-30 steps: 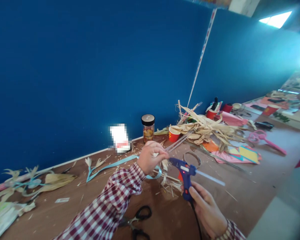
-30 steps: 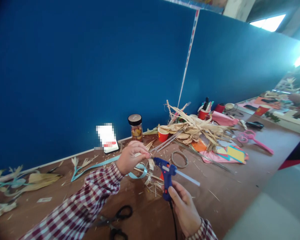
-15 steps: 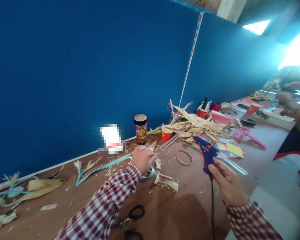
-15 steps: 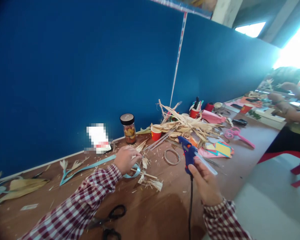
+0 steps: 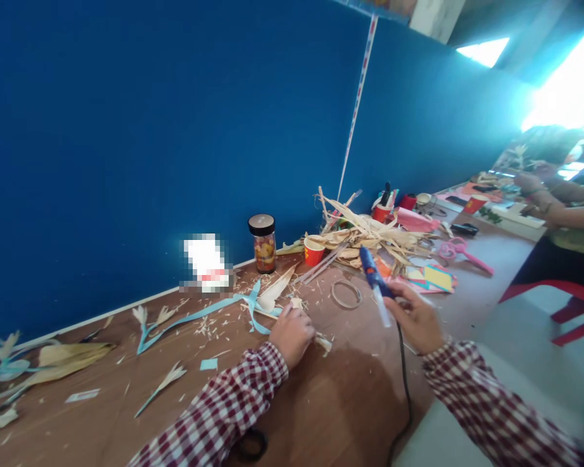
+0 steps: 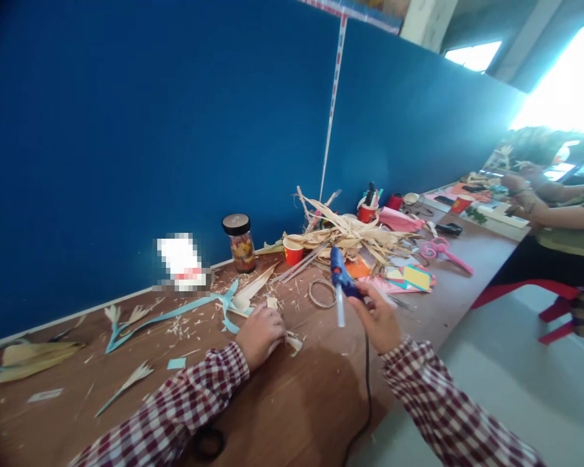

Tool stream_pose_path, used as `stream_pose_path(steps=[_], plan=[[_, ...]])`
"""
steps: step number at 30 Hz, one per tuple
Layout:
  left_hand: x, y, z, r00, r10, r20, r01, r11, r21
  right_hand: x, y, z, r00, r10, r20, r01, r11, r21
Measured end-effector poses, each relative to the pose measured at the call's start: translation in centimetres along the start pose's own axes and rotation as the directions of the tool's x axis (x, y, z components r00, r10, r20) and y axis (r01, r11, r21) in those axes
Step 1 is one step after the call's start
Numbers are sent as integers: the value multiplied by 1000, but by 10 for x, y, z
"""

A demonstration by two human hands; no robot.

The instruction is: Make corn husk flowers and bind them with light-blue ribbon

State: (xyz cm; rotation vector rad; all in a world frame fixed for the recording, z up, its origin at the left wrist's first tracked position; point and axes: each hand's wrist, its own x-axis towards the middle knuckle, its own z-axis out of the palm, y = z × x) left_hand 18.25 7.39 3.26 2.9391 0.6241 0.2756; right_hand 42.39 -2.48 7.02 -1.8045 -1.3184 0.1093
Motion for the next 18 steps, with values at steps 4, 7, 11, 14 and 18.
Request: stream_pose_path(steps=[4, 7, 11, 14, 18], plan=[[5, -8, -1, 997, -70, -22, 71, 993, 96, -24, 19, 24, 992, -13, 122, 26, 995, -100], [8, -18, -4, 984, -170, -62, 177, 972, 155, -31, 31, 32, 986, -34, 164, 67, 978, -196], [16, -23, -7, 954, -278, -115, 295, 939, 176, -32, 46, 35, 984, -40, 173, 82, 967, -240], [19, -20, -8, 946, -298, -128, 316, 936, 154, -32, 53, 34, 981, -80, 176, 128, 949, -287], [11, -10, -13, 956, -262, -130, 278, 952, 124, -32, 53, 31, 973, -133, 189, 193, 917, -350]])
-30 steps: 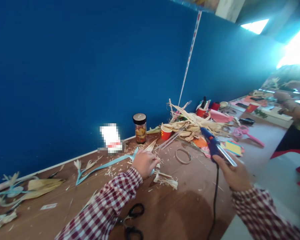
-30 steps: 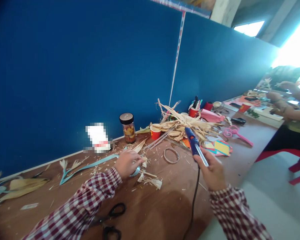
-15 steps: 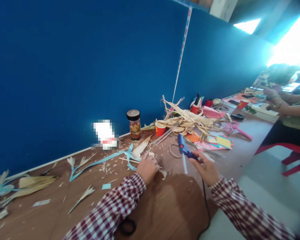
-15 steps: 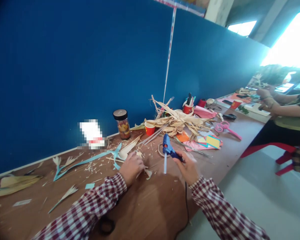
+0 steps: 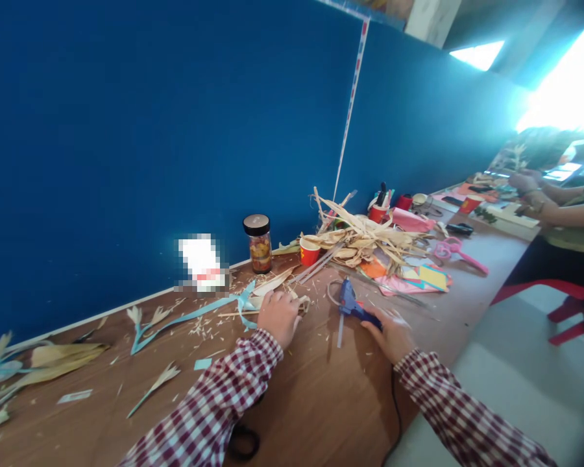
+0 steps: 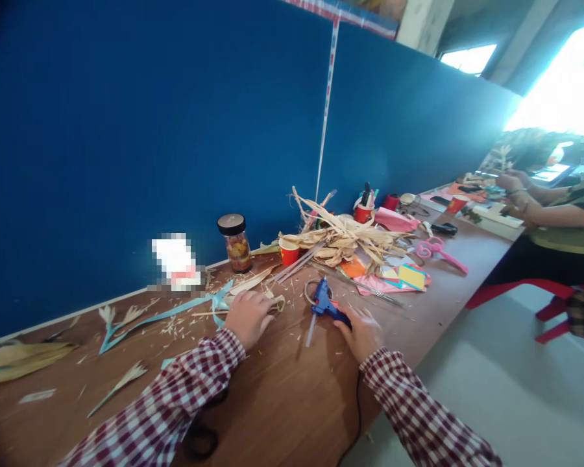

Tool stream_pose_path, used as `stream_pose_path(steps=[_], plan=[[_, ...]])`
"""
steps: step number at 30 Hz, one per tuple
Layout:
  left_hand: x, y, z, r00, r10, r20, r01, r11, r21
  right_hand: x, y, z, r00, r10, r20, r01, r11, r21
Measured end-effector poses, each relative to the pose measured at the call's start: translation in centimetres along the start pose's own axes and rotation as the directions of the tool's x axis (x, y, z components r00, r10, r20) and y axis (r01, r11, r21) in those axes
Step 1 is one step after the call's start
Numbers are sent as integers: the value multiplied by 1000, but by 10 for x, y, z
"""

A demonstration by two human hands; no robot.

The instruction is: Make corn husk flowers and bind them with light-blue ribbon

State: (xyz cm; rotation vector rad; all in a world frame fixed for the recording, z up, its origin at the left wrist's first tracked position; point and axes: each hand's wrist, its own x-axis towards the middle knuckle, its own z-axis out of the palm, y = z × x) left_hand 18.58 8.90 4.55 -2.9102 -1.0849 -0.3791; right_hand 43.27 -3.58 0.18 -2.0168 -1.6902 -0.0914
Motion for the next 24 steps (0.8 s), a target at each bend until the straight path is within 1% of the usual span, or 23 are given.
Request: stream_pose_path(steps=[6, 11, 13, 17, 19, 21, 24], plan=[[-20, 5, -13, 998, 54, -41, -56, 997, -54, 4, -7, -3, 1000, -17, 12, 17, 1000, 19], [-44, 6, -19, 995, 83, -54, -89, 989, -119, 3, -8, -5, 998, -37, 57, 33, 997, 67], [-58, 4, -22, 995, 83, -59, -90, 987, -137, -2, -5, -10, 998, -10, 67, 3, 994, 108], [-93, -9, -28, 994, 79, -69, -88, 987, -136, -18, 14, -28, 989, 117, 86, -131, 974, 185], [-111, -17, -30, 993, 83, -83, -92, 989, -111, -23, 29, -38, 987, 147, 68, -155, 978, 137], [-128, -24, -30, 991, 85, -105, -92, 993, -72, -26, 43, -45, 986, 163, 41, -165, 986, 23], [-150, -31, -30, 983, 99, -158, -103, 994, -19, -25, 56, -47, 987, 157, 32, -152, 981, -121]])
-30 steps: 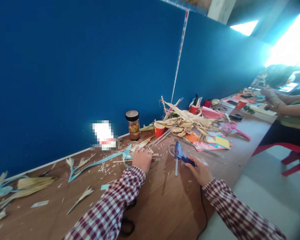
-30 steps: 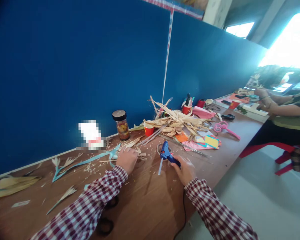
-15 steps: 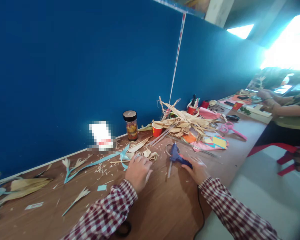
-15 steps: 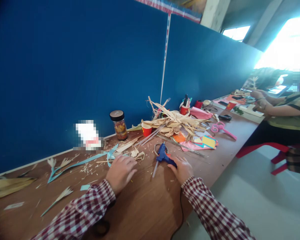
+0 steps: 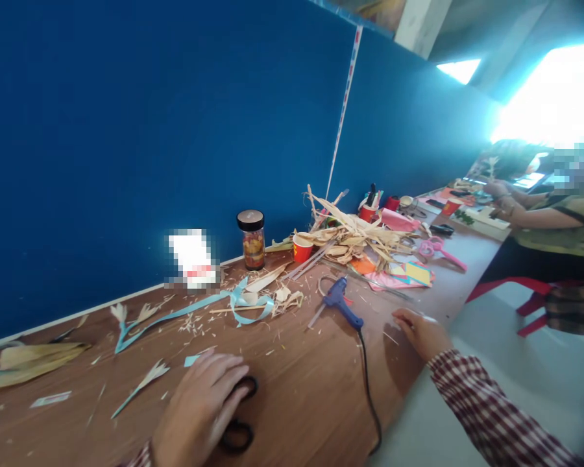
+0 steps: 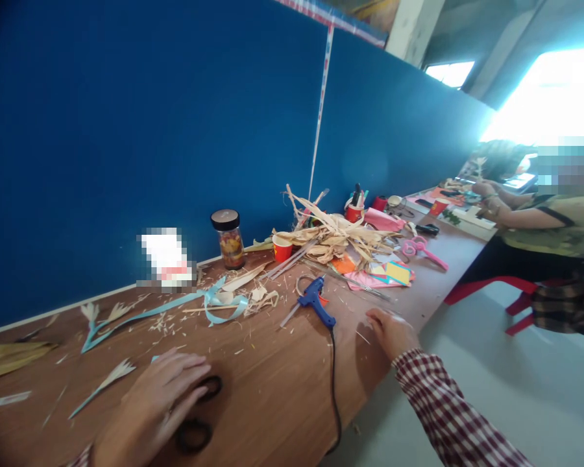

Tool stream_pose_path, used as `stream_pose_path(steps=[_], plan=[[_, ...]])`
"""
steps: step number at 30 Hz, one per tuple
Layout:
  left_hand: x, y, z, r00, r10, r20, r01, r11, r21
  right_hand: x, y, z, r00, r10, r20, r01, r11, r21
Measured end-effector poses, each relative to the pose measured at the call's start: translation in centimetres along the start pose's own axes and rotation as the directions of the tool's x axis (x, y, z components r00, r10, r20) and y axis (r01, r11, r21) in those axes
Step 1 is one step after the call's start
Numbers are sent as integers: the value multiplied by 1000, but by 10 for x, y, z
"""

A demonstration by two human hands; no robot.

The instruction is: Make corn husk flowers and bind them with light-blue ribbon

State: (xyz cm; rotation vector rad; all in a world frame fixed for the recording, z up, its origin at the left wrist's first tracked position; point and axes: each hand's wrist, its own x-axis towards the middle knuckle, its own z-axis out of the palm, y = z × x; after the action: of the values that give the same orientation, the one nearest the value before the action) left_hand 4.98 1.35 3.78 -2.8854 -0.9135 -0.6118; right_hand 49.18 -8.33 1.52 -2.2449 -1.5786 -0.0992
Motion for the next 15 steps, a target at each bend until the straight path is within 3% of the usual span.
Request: stream_pose_path(steps=[7, 11, 15], plan=[[-37, -3, -2, 988, 107, -115, -99, 993, 68, 25, -17, 16, 990, -130, 50, 134, 986, -97], [-56, -13, -1, 975, 131, -182, -119, 990, 76, 34, -26, 14, 979, -176, 98, 187, 975, -120], [-72, -24, 2, 968, 119, -223, -110, 992, 54, 32, -35, 8, 981, -182, 66, 189, 975, -118]])
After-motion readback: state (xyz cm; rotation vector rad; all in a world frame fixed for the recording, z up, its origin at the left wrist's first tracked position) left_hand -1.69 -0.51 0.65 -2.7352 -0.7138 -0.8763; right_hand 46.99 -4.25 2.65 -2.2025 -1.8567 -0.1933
